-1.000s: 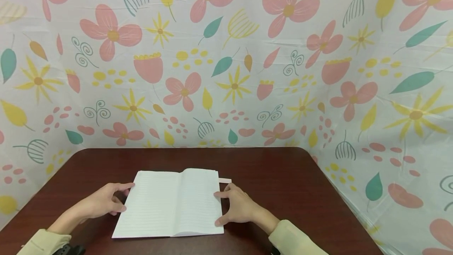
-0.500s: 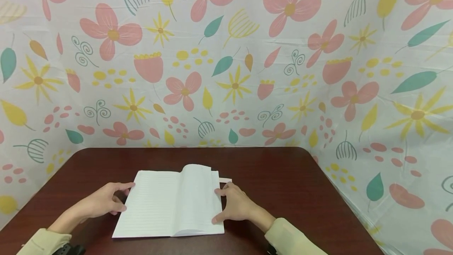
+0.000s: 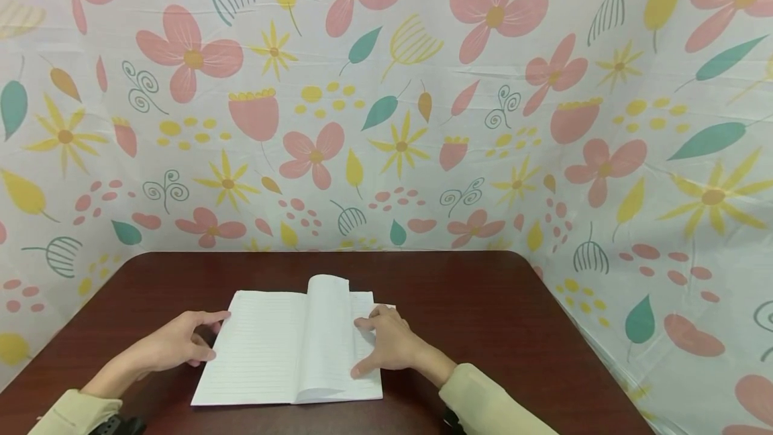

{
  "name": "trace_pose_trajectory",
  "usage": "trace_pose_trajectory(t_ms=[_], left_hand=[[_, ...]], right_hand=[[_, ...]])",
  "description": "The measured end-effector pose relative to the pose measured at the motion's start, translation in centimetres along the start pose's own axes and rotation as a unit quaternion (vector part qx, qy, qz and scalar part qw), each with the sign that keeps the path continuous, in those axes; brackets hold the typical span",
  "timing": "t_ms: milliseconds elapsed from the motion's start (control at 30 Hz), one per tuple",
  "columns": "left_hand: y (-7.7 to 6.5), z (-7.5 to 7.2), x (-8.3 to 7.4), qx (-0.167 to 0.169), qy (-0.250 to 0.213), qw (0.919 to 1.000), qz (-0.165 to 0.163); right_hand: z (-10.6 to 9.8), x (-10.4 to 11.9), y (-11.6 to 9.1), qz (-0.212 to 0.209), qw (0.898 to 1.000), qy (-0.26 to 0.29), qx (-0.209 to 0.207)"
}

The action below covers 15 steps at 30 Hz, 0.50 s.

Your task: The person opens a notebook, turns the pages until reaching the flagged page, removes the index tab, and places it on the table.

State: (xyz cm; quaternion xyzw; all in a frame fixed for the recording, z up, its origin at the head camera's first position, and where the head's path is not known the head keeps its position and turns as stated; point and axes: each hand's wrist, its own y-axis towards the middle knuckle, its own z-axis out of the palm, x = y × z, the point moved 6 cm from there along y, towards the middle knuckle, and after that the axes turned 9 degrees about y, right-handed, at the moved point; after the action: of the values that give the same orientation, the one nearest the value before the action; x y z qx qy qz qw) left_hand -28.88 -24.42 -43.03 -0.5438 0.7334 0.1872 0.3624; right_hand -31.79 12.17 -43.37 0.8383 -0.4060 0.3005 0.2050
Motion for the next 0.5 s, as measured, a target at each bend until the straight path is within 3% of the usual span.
trace_pose_trajectory(t_ms=[233, 500], left_hand=[[0.0, -0.01, -0.21, 0.001, -0.001, 1.0, -0.002], [-0.16, -0.2, -0.21, -0.004, -0.003, 0.9999, 0.011]], right_hand=[[-0.28, -0.15, 0.41, 0.043, 0.996, 0.077, -0.008], [-0.71, 0.31, 0.61, 0.055, 0.984, 0.166, -0.039]])
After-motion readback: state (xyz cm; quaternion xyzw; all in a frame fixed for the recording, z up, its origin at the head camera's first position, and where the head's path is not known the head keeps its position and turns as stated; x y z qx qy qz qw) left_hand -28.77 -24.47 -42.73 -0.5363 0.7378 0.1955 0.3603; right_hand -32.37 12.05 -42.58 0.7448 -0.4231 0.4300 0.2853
